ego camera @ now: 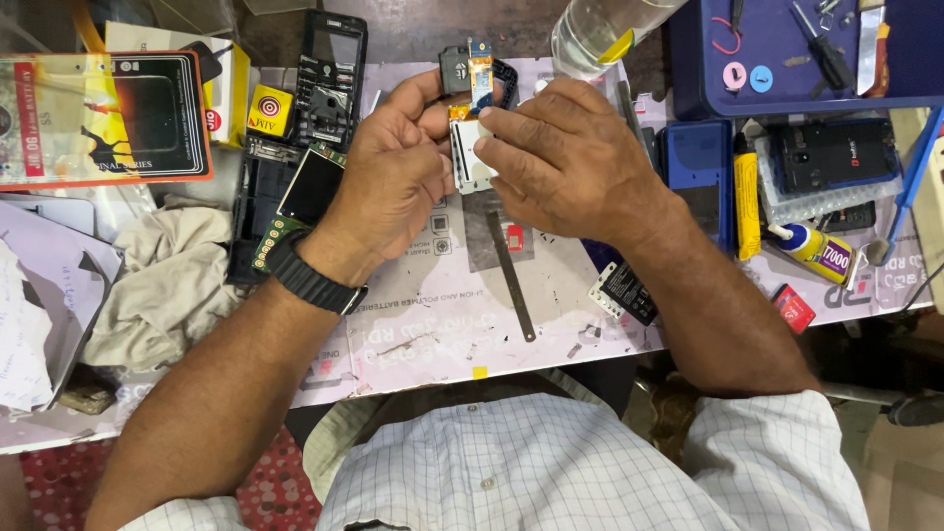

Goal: The person disassembles a feature phone by removing the back cover and battery, then prying the internal housing apart using a green prying tool and disconnecting the internal circuit board and components by hand.

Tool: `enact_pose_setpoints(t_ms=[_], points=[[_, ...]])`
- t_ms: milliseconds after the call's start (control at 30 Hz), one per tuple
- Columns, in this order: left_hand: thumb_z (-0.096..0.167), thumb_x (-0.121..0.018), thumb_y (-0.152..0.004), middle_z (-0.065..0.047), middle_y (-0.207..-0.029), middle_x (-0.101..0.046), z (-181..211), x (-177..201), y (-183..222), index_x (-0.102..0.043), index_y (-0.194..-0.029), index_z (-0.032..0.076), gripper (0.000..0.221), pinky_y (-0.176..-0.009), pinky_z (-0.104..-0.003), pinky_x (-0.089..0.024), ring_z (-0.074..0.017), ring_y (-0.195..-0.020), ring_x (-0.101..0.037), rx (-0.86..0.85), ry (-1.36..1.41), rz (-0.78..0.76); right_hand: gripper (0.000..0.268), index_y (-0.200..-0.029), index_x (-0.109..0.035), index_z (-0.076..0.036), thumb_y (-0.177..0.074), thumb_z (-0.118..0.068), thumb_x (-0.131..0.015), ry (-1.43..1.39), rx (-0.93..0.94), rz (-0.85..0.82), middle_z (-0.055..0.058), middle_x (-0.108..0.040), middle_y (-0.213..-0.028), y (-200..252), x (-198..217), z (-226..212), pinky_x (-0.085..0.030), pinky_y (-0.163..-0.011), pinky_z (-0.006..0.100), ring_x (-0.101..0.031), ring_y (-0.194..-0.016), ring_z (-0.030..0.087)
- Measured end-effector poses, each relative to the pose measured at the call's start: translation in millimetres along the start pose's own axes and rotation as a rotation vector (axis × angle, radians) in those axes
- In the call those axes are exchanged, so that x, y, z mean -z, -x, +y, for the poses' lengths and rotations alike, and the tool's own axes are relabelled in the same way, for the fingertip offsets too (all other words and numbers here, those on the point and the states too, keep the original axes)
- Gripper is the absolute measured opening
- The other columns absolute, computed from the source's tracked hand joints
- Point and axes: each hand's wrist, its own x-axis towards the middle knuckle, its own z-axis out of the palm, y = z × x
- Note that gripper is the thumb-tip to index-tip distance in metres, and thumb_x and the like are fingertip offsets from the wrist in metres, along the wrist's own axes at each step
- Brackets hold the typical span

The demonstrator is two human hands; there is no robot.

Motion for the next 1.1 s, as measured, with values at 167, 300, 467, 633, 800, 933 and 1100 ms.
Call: enact_pose_setpoints(t_ms=[167,300,467,633,800,933,1100], points=[[-0.021,-0.040,-0.086,-0.014,-0.128,-0.069,-4.9,3.7,-0.6,-0.044,-0.148,-0.005,0.065,-0.091,-0.025,-0.058,-0.0144,-0.110,-0.069,0.000,-0.031,0.016,0.037,-0.119,-0.065,-0.002,-0.088,-0.008,-0.085,-0.028,-0.015,0.018,0.014,-0.067,-0.129,1.5,0.3,0.5,-0.054,-0.093,0.044,-0.068,-0.098,0.028],[-0.018,-0.046,-0.094,-0.010,-0.123,-0.071,-11.6,6.5,-1.7,-0.047,-0.147,-0.001,0.055,-0.069,-0.019,-0.052,-0.0081,-0.092,-0.067,-0.008,-0.126,0.031,0.030,-0.116,-0.066,-0.001,-0.091,-0.003,-0.083,-0.098,-0.088,0.083,0.015,-0.068,-0.125,4.4,-1.1,1.4,-0.054,-0.085,0.042,-0.068,-0.093,0.028],[-0.014,-0.049,-0.098,-0.013,-0.119,-0.073,-10.3,1.1,-0.2,-0.050,-0.147,-0.002,0.051,-0.061,-0.018,-0.048,-0.0081,-0.083,-0.063,0.013,-0.361,0.033,0.021,-0.119,-0.066,0.000,-0.102,0.001,-0.077,-0.212,-0.239,0.154,0.012,-0.067,-0.114,9.6,-5.1,2.5,-0.055,-0.075,0.035,-0.069,-0.093,0.025],[-0.009,-0.047,-0.099,-0.013,-0.120,-0.071,-6.2,-7.9,-0.6,-0.046,-0.144,-0.002,0.045,-0.080,-0.033,-0.069,-0.0205,-0.102,-0.076,0.098,-0.269,0.044,0.017,-0.121,-0.067,-0.001,-0.106,-0.001,-0.075,-0.208,-0.355,0.171,0.013,-0.063,-0.107,11.1,-6.1,0.9,-0.053,-0.072,0.034,-0.066,-0.087,0.023],[-0.009,-0.047,-0.101,-0.015,-0.122,-0.070,-3.4,-8.8,1.4,-0.046,-0.145,-0.002,0.045,-0.079,-0.033,-0.067,-0.0231,-0.102,-0.076,0.101,-0.290,-0.007,0.021,-0.121,-0.068,-0.001,-0.103,-0.005,-0.078,-0.236,-0.423,0.172,0.012,-0.063,-0.104,10.9,-6.0,1.9,-0.051,-0.071,0.034,-0.063,-0.087,0.022],[-0.008,-0.048,-0.100,-0.015,-0.125,-0.069,-1.9,-9.4,0.9,-0.044,-0.146,-0.002,0.046,-0.079,-0.033,-0.068,-0.0230,-0.102,-0.075,0.109,-0.303,-0.025,0.025,-0.121,-0.066,0.000,-0.103,-0.011,-0.079,-0.427,-0.597,0.182,0.013,-0.063,-0.108,11.9,-7.0,2.5,-0.049,-0.064,0.026,-0.061,-0.075,0.010],[-0.007,-0.044,-0.099,-0.016,-0.127,-0.069,1.5,-9.6,2.7,-0.031,-0.153,0.002,0.057,-0.078,-0.030,-0.066,-0.0207,-0.100,-0.075,0.111,-0.397,-0.047,0.034,-0.136,-0.057,0.003,-0.105,-0.002,-0.070,-1.072,-0.768,0.210,0.009,-0.066,-0.122,14.9,-12.9,1.1,-0.057,-0.087,0.024,-0.066,-0.104,0.010]])
